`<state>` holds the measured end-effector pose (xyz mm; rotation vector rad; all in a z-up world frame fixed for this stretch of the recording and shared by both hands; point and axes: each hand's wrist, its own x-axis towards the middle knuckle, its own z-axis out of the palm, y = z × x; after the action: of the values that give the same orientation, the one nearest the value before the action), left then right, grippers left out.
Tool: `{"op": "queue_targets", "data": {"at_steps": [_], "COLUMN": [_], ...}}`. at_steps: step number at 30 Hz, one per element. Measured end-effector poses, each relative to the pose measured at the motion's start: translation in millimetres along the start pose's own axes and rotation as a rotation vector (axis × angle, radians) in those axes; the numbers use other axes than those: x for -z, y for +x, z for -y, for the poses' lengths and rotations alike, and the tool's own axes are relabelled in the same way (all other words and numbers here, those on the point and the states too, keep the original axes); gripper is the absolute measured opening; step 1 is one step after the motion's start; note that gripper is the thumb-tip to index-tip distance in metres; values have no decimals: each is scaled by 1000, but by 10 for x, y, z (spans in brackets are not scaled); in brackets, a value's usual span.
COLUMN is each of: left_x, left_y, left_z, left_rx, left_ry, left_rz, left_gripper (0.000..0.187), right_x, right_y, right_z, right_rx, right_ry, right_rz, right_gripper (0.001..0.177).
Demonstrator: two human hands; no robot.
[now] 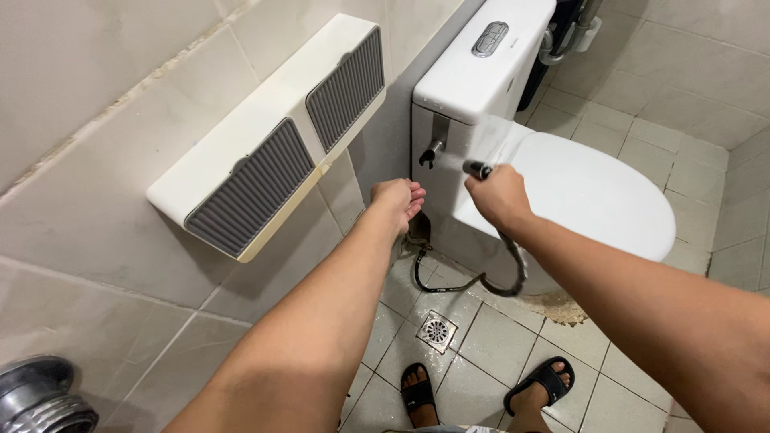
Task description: The person uses a handheld bidet sprayer to rinse the toilet seat, lid, and bowl. They lift the seat to spray the underside and the interior of the bowl, then rinse the floor around the base.
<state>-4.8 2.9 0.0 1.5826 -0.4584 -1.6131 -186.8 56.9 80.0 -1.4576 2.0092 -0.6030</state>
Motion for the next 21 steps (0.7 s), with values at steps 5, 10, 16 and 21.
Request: {"op": "queue_targets", "data": {"at_steps": [5,10,16,21], "left_x": [-3,-128,-157,-215], "left_y": [-25,-20,-19,-37], "left_z": [-104,-109,-102,-64], "left_rx": [16,3,25,30], "left_ry": [2,-26,-14,4], "left_rz": [-2,32,19,19], "left_gripper": [19,20,19,19], "right_x": [8,219,316,383], "right_y": [51,156,94,116], "right_z": [-11,1,68,11], "right_rx": [-1,27,-14,-12], "right_ry": [45,61,93,133], "right_rz": [-25,-133,-134,-187], "right_gripper": [32,32,31,33]}}
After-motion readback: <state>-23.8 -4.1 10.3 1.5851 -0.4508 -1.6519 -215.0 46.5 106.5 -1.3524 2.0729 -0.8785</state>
